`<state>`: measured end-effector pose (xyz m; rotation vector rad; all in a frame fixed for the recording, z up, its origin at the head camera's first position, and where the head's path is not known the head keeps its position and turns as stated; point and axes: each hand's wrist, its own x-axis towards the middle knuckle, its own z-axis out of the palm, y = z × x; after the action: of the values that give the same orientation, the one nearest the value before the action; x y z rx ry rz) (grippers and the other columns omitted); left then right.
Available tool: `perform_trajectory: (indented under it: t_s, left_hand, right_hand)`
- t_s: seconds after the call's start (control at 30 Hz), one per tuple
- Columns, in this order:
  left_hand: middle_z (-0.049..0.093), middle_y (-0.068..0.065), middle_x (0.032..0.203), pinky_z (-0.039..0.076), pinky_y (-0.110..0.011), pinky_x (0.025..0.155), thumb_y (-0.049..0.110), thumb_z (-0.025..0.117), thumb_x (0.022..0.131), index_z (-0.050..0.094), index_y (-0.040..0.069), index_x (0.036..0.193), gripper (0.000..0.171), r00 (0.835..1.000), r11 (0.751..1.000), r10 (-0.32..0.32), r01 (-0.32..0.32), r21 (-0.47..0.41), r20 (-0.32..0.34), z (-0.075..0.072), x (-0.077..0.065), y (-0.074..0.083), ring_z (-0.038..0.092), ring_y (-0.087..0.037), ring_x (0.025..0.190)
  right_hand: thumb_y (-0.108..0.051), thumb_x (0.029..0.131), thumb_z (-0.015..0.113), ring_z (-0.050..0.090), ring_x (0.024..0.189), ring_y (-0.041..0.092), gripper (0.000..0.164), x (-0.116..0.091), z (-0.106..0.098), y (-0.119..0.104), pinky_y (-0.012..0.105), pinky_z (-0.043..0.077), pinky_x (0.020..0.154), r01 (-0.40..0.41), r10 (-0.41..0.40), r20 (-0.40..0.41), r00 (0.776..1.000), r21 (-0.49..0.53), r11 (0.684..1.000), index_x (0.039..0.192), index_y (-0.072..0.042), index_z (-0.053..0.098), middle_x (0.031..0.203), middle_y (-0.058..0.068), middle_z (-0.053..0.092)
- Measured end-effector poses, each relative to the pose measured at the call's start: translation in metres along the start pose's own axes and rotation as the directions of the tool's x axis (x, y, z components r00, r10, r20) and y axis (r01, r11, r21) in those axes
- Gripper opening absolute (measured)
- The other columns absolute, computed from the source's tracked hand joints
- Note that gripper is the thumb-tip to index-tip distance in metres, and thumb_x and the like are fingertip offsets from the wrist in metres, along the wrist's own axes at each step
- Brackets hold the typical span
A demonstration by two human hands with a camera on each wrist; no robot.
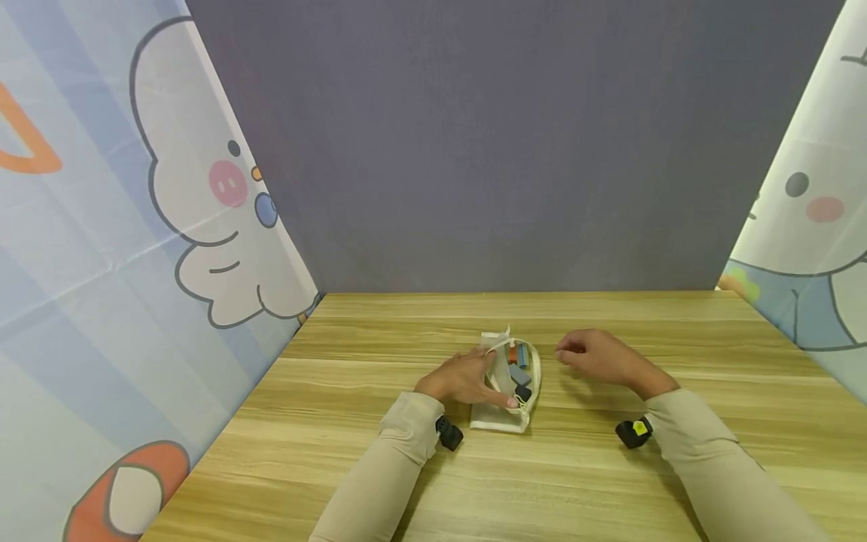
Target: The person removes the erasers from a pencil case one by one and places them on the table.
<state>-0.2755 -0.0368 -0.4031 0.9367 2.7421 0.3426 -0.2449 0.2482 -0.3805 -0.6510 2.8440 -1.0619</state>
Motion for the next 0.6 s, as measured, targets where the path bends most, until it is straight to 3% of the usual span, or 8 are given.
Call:
perform_trajectory:
  t_s: [0.2,0.6]
  left_hand:
    - [0.026,-0.007,0.163,0.016,-0.054,0.12,0.082,0.06,0.079,0.027,0.01,0.16,0.113,1.0,1.0,-0.01,0.01,0.0,0.007,0.0,-0.002,0.001,0.018,-0.025,0.151]
    - [0.023,-0.007,0.164,0.012,-0.054,0.121,0.083,0.058,0.079,0.023,0.011,0.161,0.115,1.0,1.0,-0.002,0.002,-0.016,0.012,-0.001,0.0,0.001,0.014,-0.024,0.152]
  right_hand:
    - [-0.021,0.1,0.062,0.064,0.085,0.013,0.025,0.005,0.007,-0.007,0.035,0.054,0.073,0.054,-0.054,0.011,0.998,-0.043,0.998,0.11,0.0,0.071,0.095,0.0,0.07]
    - [-0.02,0.099,0.063,0.065,0.085,0.015,0.027,0.008,0.021,-0.02,0.038,0.055,0.073,0.073,-0.07,0.032,0.997,-0.087,0.994,0.115,0.0,0.069,0.094,0.0,0.07]
